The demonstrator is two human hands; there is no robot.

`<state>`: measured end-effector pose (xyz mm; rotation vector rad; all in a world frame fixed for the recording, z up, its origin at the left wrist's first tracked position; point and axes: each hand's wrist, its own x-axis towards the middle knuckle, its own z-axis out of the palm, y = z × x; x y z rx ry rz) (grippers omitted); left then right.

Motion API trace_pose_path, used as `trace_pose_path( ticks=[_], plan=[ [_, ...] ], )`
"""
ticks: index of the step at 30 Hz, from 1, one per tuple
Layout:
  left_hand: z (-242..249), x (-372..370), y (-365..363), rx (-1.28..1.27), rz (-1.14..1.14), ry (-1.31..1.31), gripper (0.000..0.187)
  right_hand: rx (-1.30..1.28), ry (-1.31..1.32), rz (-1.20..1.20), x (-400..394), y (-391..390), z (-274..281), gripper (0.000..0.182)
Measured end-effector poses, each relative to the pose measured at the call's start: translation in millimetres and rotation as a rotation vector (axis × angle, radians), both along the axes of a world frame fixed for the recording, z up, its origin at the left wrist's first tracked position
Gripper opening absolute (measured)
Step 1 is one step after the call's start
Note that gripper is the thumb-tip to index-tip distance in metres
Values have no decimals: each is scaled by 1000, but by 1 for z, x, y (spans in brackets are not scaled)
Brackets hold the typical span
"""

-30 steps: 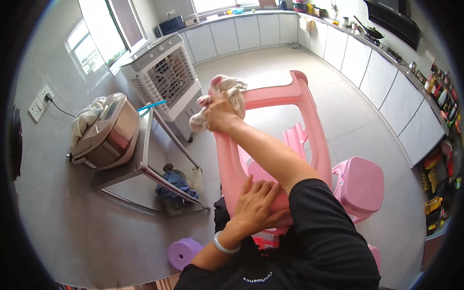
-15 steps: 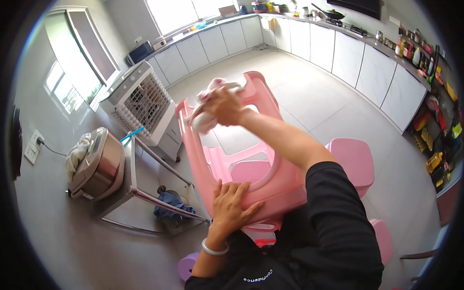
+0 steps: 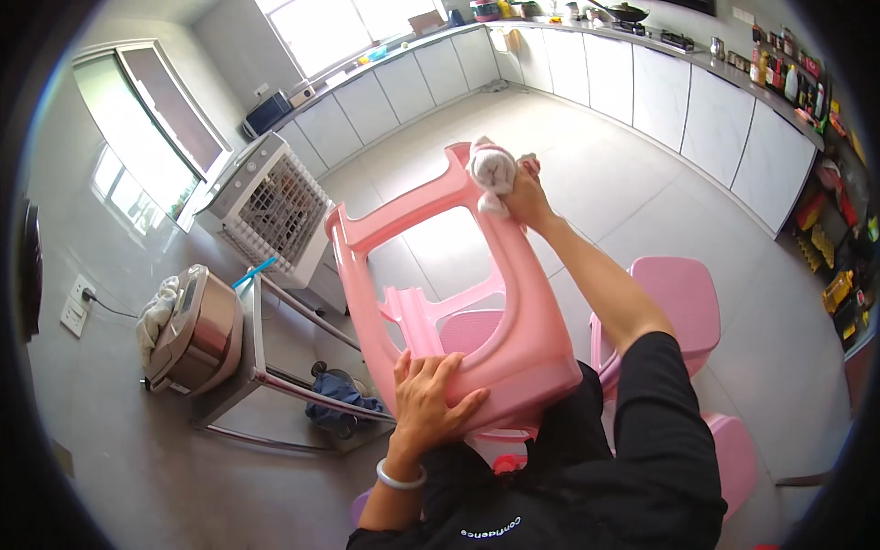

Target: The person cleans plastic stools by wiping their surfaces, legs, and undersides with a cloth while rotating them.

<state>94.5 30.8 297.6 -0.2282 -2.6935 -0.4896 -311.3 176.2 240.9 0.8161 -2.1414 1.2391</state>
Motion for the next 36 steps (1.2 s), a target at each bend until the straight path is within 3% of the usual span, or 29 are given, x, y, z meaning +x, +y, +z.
trace_pose_path(
  ticks=[2, 4, 6, 8, 13, 14, 16, 19, 22, 24, 28, 30, 31, 32, 34, 36],
  plan=[
    [0, -1, 2, 6, -3, 7, 57, -14, 293, 0, 42, 13, 2, 60],
    [0, -3, 5, 8, -5, 19, 57, 193, 439, 82, 96, 34, 23, 64],
    [1, -4, 6, 3, -3, 15, 58, 259, 306, 176, 153, 51, 33, 67],
    [1, -3, 7, 6, 1, 21, 59, 364, 325, 112, 197, 66, 28, 72],
    [-10, -1, 1, 9, 21, 0, 57, 445, 281, 250, 311, 86, 38, 66],
    [-10, -1, -2, 147, 23, 36, 55, 433, 316, 308, 332, 83, 44, 66],
    [-12, 0, -6, 425, 23, 107, 53, 424, 309, 423, 356, 77, 44, 48],
    [-21, -1, -12, 1016, -11, 230, 52, 352, 258, 643, 346, 56, 56, 39],
    [-28, 0, -11, 1450, -67, 424, 53, 307, 162, 733, 308, 18, 80, 39],
    [-31, 0, -11, 1651, -110, 580, 56, 219, 364, 650, 278, -28, 98, 38],
    [-39, -5, -16, 1537, 85, 718, 65, 256, 325, 574, 235, -121, 102, 57],
    [-35, -3, -13, 1482, 15, 722, 67, 514, 259, 613, 245, -144, 103, 58],
    [-37, -5, -16, 1462, -21, 727, 67, 694, 258, 620, 252, -131, 95, 52],
    [-39, -4, -19, 1442, -57, 731, 67, 406, 474, 531, 251, -140, 54, 55],
    [-40, -2, -21, 1517, -82, 734, 68, 583, 340, 731, 269, -111, 64, 57],
    [-29, 4, -9, 1529, -18, 751, 69, 560, 332, 807, 293, -73, 73, 61]
  ],
)
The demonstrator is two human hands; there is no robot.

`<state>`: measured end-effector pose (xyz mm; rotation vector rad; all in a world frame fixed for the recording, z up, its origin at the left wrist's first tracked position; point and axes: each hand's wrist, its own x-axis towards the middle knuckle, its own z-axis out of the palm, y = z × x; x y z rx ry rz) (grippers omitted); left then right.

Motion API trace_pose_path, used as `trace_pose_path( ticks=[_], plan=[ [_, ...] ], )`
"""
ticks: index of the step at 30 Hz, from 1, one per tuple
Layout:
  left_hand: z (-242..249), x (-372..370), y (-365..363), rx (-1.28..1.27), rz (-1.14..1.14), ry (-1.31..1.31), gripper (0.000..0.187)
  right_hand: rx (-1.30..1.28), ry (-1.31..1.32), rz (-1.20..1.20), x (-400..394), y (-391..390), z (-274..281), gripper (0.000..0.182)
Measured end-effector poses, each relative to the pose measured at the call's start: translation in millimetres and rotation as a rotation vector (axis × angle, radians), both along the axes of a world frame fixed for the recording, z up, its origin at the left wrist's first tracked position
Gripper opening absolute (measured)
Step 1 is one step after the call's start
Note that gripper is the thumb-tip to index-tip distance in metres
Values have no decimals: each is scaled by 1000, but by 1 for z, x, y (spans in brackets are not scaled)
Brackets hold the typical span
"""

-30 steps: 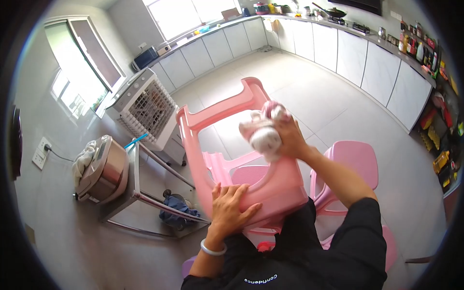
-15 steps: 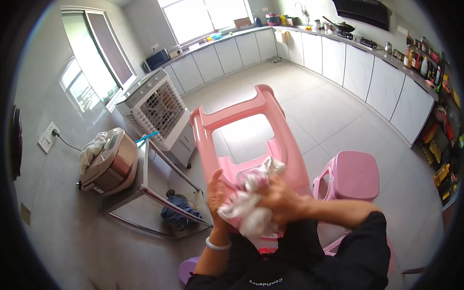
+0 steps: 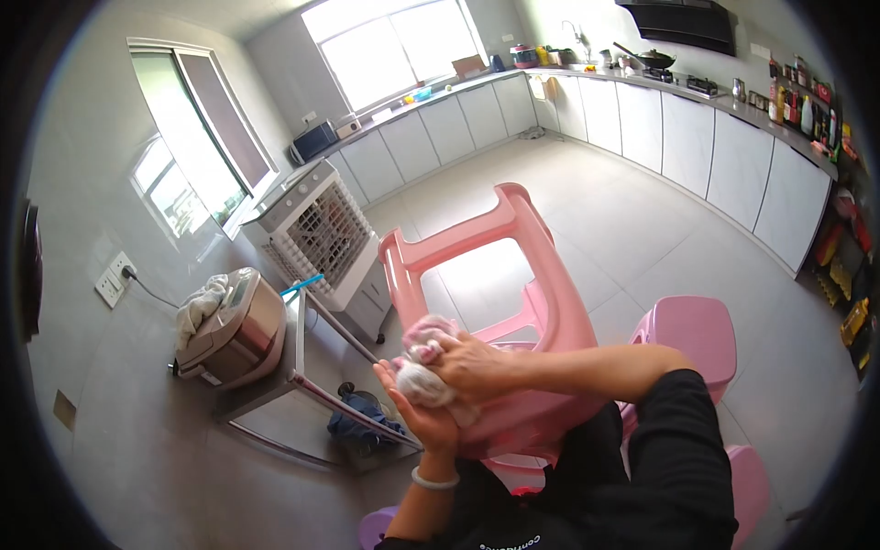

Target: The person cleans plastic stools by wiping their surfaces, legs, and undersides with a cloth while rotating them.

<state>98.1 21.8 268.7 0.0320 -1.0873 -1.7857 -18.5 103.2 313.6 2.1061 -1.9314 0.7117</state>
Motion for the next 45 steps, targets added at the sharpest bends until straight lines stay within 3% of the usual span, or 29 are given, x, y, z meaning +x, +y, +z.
trace_pose_path(
  ticks=[3, 4, 5, 8, 9, 12, 13, 14, 16, 18, 22, 24, 28, 32, 33, 36, 37, 40, 42, 45],
  plan=[
    [6, 4, 10, -101, 23, -127, 70, 401, -27, -51, 12, 58, 31, 64],
    [5, 2, 10, -128, 27, -151, 70, 366, -24, -17, 14, 77, 35, 64],
    [4, -4, 11, -39, -35, -3, 62, 329, -21, 20, 17, 96, 36, 64],
    [10, 7, -3, -737, 104, -637, 48, 436, -3, 52, 20, 146, 30, 57],
    [11, 3, -1, -739, 105, -688, 36, 540, -8, -1, 21, 159, 38, 48],
    [9, -2, 0, -1187, 205, -789, 34, 290, -137, -283, 6, 194, 21, 47],
    [10, -3, 2, -1232, 198, -782, 35, 58, -167, -297, -7, 200, 3, 52],
    [12, -5, 5, -1277, 191, -774, 36, 58, -194, -410, -11, 206, -3, 46],
    [12, -6, 8, -1335, 175, -769, 39, -280, -403, -413, -38, 208, -47, 46],
    [13, -7, 9, -1363, 162, -773, 41, -571, -1307, -495, -39, 209, -113, 45],
    [15, -4, 10, -1429, 186, -803, 42, -659, -1204, -681, -16, 198, -164, 43],
    [15, 0, 12, -1445, 197, -805, 42, -745, -1147, -652, -12, 198, -218, 45],
    [15, -4, 13, -1455, 204, -805, 39, -894, -1892, -234, -20, 192, -259, 43],
    [16, -8, 15, -1471, 196, -854, 36, -844, -2134, -200, -19, 191, -350, 54],
    [16, -9, 15, -1490, 203, -885, 36, -853, -2146, -286, -6, 188, -347, 61],
    [15, -17, 25, -1535, 189, -1006, 43, -1030, -2235, -338, 11, 185, -325, 41],
    [13, -20, 32, -1547, 172, -1055, 46, -995, -2249, -298, 9, 186, -329, 44],
    [5, -37, 69, -1574, 169, -852, 58, -949, -2330, -238, 4, 189, -341, 50],
    [14, -45, 89, -1500, 108, -904, 65, -1002, -2436, -256, -1, 187, -353, 50],
    [44, -48, 102, -1331, -17, -1035, 69, -909, -2428, 389, -12, 205, -389, 51]
  ],
)
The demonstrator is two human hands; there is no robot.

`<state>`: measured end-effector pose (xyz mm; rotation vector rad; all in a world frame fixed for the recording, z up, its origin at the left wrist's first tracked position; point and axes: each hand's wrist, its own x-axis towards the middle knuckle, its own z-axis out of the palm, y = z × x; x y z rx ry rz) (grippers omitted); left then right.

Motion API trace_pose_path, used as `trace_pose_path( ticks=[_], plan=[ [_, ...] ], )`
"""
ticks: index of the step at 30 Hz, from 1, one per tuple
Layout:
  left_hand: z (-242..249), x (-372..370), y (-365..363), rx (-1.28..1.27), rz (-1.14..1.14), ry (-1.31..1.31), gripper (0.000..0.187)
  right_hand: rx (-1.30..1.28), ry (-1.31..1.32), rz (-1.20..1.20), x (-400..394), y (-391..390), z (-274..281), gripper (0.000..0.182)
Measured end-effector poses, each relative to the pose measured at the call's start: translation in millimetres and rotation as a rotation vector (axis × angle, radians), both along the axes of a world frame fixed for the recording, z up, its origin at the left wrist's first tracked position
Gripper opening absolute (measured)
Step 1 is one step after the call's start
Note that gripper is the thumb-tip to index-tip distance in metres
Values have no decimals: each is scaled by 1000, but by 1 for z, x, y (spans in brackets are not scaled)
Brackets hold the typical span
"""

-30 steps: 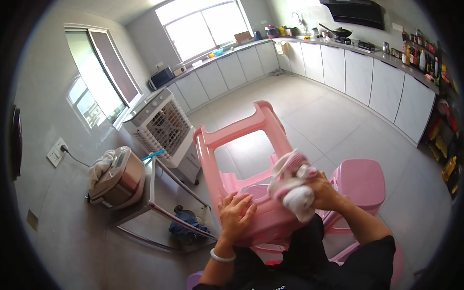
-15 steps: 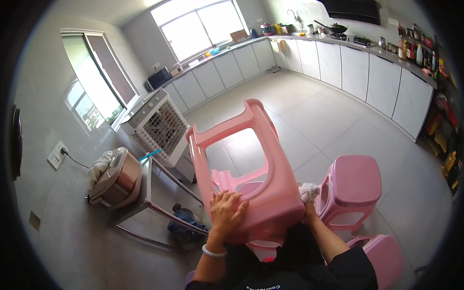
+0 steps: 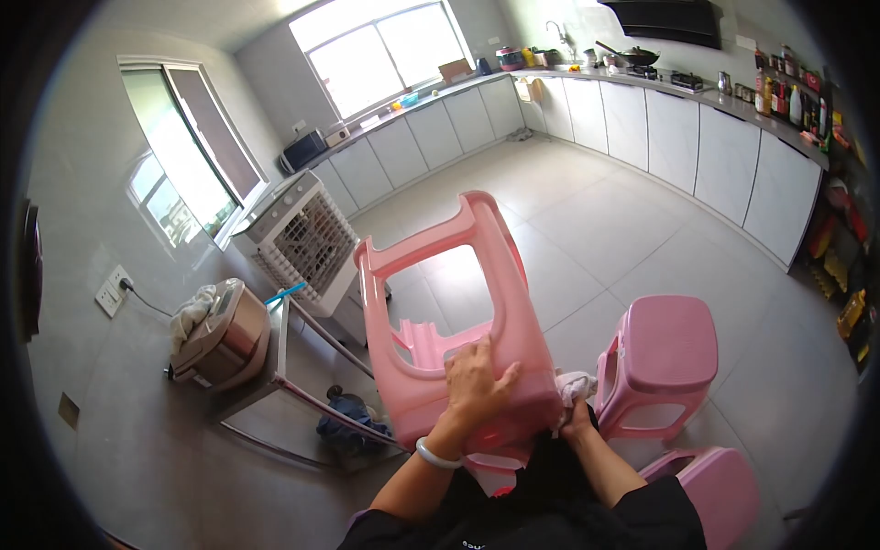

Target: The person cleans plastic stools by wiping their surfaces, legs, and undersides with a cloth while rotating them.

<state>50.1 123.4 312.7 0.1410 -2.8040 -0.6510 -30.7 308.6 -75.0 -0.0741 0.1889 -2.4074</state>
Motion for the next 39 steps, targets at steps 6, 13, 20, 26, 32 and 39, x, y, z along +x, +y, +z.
trace_pose_path(
  ticks=[6, 13, 20, 26, 32, 39],
  plan=[
    [10, 16, -35, 448, 48, 109, 70, 147, -73, -222, 17, 9, 46, 54],
    [22, 67, -81, 1112, -21, 286, 57, 104, 247, -582, 22, 26, 173, 60],
    [-21, 80, -126, 1556, -147, 547, 48, 147, 229, -735, 17, 33, 241, 63],
    [-96, 74, -145, 1593, -74, 567, 47, 186, 303, -567, 26, 47, 239, 62],
    [-125, 65, -168, 1524, -38, 488, 66, 317, 339, -603, 53, 20, 254, 70],
    [-69, 62, -171, 1175, 72, 356, 94, 533, 428, -558, 26, 9, 290, 73]
  ],
)
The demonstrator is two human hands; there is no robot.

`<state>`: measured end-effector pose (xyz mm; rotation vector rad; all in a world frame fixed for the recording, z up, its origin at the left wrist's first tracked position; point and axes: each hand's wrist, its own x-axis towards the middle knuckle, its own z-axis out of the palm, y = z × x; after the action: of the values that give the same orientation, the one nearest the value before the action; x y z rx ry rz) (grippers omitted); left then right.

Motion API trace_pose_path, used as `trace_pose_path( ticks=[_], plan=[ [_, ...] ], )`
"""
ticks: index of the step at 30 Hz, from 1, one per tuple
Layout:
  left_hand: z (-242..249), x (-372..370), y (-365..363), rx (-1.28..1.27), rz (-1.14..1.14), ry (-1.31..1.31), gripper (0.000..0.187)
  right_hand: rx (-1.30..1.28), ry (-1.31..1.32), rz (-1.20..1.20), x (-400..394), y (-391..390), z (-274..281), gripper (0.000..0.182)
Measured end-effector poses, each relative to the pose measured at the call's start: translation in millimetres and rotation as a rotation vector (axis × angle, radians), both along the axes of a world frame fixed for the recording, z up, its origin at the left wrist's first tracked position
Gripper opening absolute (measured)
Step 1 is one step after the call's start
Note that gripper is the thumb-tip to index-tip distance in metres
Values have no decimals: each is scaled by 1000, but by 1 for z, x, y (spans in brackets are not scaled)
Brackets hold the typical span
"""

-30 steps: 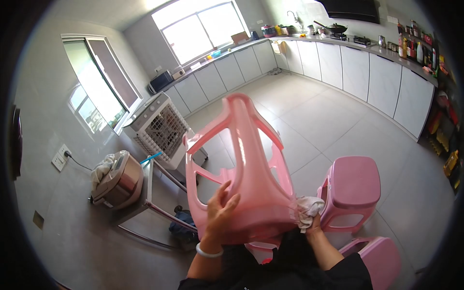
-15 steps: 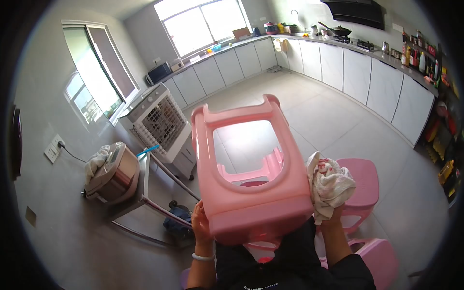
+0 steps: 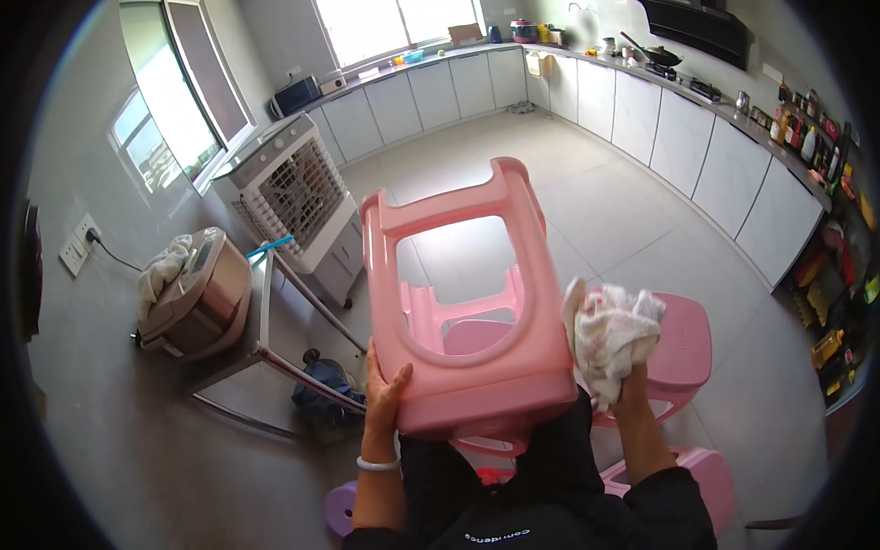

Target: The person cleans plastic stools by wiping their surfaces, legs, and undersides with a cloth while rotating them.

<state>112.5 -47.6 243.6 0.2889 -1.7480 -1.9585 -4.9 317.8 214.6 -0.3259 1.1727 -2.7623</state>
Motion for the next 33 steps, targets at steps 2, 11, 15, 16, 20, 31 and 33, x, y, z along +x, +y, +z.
trace_pose_path(
  ticks=[2, 11, 15, 16, 20, 31, 33],
  plan=[
    [6, 0, 5, 36, -5, -10, 95, 98, 41, -85, -21, -20, 30, 69],
    [1, 1, 8, -5, 2, -48, 104, 851, 1117, 10, -134, -248, 174, 43],
    [-14, -3, 8, -104, 28, -22, 106, 1342, 1515, -387, -153, -361, 175, 57],
    [-16, -3, 10, -136, 32, -17, 104, 1526, 1479, -249, -151, -380, 175, 61],
    [-21, 1, 1, -202, 47, -26, 99, 1985, 1572, 90, -127, -424, 132, 39],
    [-34, -4, 3, -71, 107, 2, 100, 1450, 1472, -642, -229, -326, 128, 43],
    [-29, -4, 6, -21, 89, 16, 98, 1651, 923, -463, -257, -280, 142, 41]
  ],
)
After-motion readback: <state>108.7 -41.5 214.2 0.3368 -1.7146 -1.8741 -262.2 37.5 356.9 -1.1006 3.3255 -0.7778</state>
